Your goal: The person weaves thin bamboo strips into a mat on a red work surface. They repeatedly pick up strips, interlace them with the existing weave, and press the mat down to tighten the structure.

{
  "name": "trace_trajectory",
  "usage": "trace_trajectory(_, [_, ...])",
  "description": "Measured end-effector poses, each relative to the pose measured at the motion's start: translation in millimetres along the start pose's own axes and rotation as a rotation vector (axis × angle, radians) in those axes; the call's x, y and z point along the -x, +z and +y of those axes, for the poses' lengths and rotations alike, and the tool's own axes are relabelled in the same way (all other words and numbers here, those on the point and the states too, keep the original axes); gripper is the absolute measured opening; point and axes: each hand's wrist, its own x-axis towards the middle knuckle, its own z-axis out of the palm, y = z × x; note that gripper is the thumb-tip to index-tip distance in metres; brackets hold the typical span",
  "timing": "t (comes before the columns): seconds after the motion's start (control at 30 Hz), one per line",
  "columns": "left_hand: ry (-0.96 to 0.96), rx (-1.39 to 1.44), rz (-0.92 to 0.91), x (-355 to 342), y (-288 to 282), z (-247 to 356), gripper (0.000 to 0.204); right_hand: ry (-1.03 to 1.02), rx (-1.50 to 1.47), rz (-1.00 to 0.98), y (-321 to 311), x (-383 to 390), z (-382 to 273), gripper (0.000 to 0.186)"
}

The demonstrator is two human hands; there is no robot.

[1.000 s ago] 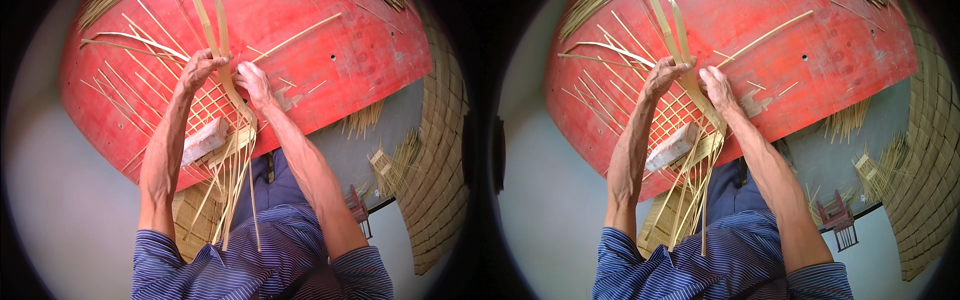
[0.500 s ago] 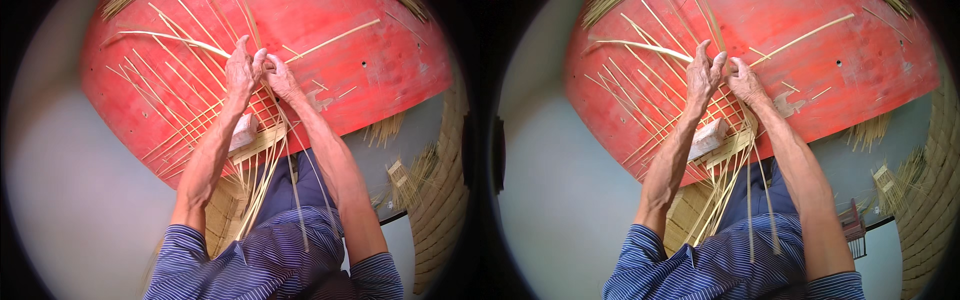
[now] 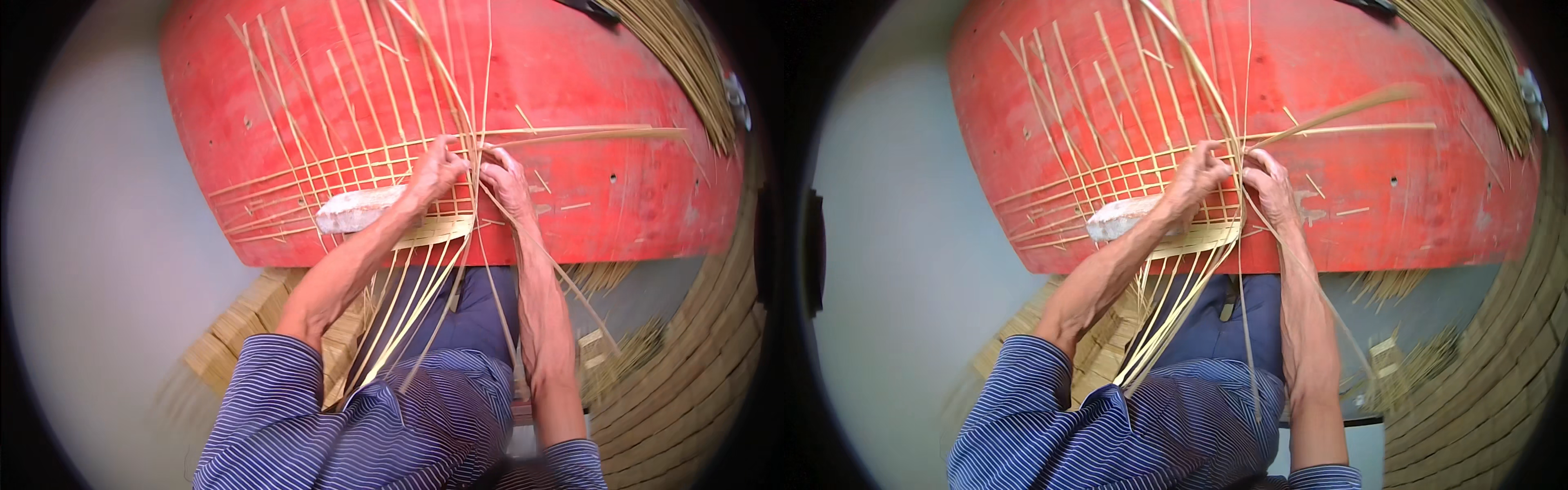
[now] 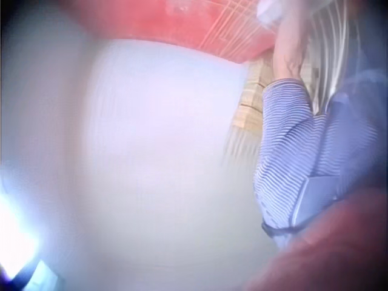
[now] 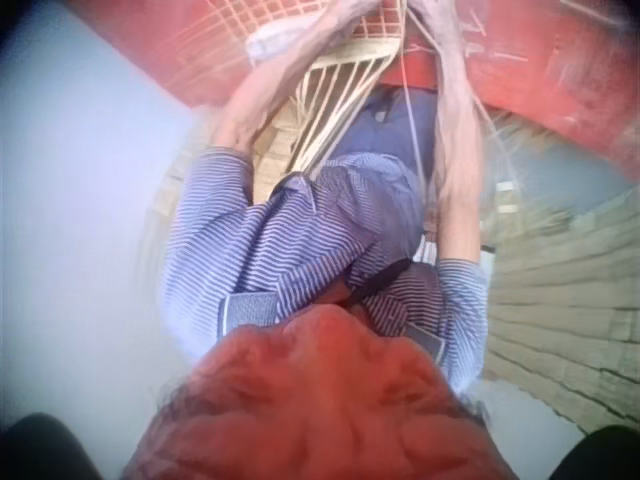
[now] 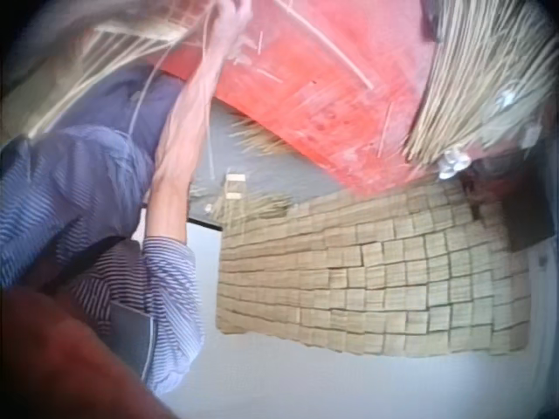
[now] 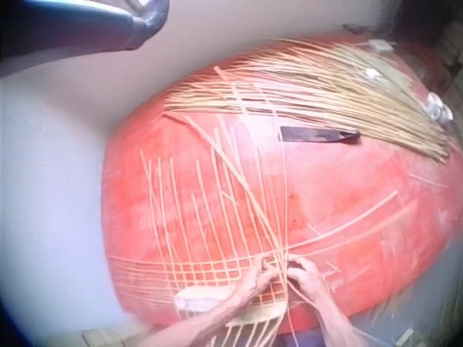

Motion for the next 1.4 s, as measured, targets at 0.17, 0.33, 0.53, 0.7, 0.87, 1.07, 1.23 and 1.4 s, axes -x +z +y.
trace_trajectory(0.17, [0.17,0.113,0.044,-12.0,29.6,-50.6,0.052,0.083,0.068,-0.042,3.2,-5.9,-0.3,0.051])
trace_trajectory(0.33, [0.218,0.024,0.245,-12.2,50.1,-67.3,0.045,0.059,0.208,-0.005,1.4,-11.3,1.0,0.047])
trace_trajectory(0.53, [0.271,0.044,0.355,-8.5,58.9,-67.8,0.044,0.037,0.24,0.007,-2.2,-9.5,7.4,0.039])
trace_trajectory(0.7, [0.302,0.051,0.367,-13.0,58.9,-75.1,0.043,0.026,0.316,0.036,-8.4,-11.0,11.9,0.038])
trace_trajectory(0.87, [0.276,0.037,0.346,-13.4,56.0,-70.3,0.042,-0.004,0.35,0.052,-8.7,-11.8,13.5,0.037])
trace_trajectory(1.07, [0.079,0.131,0.132,-19.9,28.3,-41.6,0.043,-0.053,0.266,0.066,7.7,-4.7,15.4,0.031])
trace_trajectory(1.23, [0.598,-0.397,0.367,-41.9,-2.7,12.9,0.033,-0.19,0.449,0.187,1.9,-3.6,32.4,0.029])
trace_trajectory(1.4, [0.914,-1.387,0.062,-57.9,-21.3,71.1,0.019,-0.247,0.617,0.206,17.2,-3.2,25.0,0.028])
